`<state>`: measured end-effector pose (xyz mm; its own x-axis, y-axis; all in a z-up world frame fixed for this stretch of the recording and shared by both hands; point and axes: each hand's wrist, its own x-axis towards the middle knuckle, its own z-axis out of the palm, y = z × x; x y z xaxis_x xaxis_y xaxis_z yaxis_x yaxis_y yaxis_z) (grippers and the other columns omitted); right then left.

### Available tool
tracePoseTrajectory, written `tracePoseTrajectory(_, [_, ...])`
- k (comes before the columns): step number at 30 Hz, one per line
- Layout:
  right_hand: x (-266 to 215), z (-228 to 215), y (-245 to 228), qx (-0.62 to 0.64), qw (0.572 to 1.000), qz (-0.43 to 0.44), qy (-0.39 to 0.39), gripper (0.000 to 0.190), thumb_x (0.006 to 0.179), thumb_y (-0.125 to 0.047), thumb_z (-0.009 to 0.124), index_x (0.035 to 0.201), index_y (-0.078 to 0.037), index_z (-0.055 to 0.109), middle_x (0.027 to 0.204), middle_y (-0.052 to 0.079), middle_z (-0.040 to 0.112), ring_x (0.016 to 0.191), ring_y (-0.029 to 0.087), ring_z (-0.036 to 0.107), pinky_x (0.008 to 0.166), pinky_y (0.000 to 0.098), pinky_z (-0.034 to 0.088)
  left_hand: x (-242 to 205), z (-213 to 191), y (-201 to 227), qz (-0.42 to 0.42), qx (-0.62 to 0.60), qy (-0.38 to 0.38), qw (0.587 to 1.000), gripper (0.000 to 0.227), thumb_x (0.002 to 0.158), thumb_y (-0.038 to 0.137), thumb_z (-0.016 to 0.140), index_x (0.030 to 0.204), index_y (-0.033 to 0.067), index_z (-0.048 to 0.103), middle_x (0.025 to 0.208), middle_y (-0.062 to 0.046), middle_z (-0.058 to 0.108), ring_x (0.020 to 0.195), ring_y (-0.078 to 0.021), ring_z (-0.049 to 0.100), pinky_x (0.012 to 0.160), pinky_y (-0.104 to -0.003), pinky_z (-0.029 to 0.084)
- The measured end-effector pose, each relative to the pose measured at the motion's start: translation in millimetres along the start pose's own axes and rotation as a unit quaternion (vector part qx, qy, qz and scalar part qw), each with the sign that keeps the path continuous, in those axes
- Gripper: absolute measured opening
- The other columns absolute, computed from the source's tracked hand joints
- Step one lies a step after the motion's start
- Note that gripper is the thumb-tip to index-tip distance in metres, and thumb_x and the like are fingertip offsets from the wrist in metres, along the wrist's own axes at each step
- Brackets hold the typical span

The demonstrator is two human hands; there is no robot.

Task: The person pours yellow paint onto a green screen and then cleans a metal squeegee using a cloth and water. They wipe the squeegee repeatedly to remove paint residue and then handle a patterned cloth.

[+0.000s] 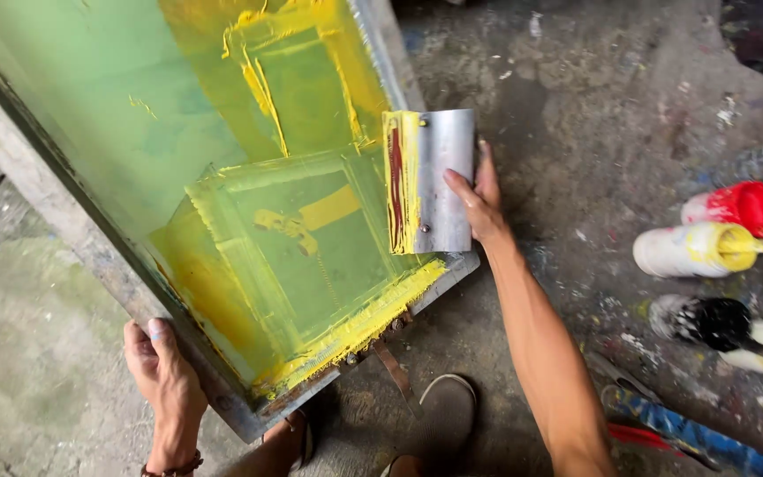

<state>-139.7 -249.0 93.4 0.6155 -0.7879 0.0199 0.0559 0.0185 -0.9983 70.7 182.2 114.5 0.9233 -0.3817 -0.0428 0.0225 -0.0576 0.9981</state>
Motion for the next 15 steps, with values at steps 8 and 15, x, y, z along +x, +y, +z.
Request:
tracePoseTrajectory(8, [47.4, 34.3, 69.2, 0.02, 0.995, 0.065, -0.073, 0.087, 0.089, -0.013, 0.07, 0.159, -0.007, 0.02, 0.152, 0.022, 0.046, 0.127, 0.029, 0.055, 0.106, 0.0387, 0.047, -0.8, -13.1, -34.4, -0.097, 0.032, 0.069, 0.992, 0.027, 0.115, 0.028, 0.043, 0.117, 0.002, 0.051, 0.088, -0.001, 0.047, 0.072, -0.0069, 0.038, 0.061, -0.023, 0.036])
tracePoseTrajectory(15, [55.5, 4.4, 90.7, -0.057, 0.987, 0.123, -0.081, 0.095, 0.085, -0.019, 0.073, 0.159, -0.009, 0.015, 0.152, 0.035, 0.04, 0.13, 0.044, 0.054, 0.104, 0.0577, 0.05, 2.1, 15.3, -15.8, -0.162, 0.035, 0.06, 0.984, 0.032, 0.113, 0.032, 0.045, 0.118, 0.0009, 0.052, 0.086, -0.002, 0.047, 0.068, -0.0077, 0.039, 0.056, -0.024, 0.036])
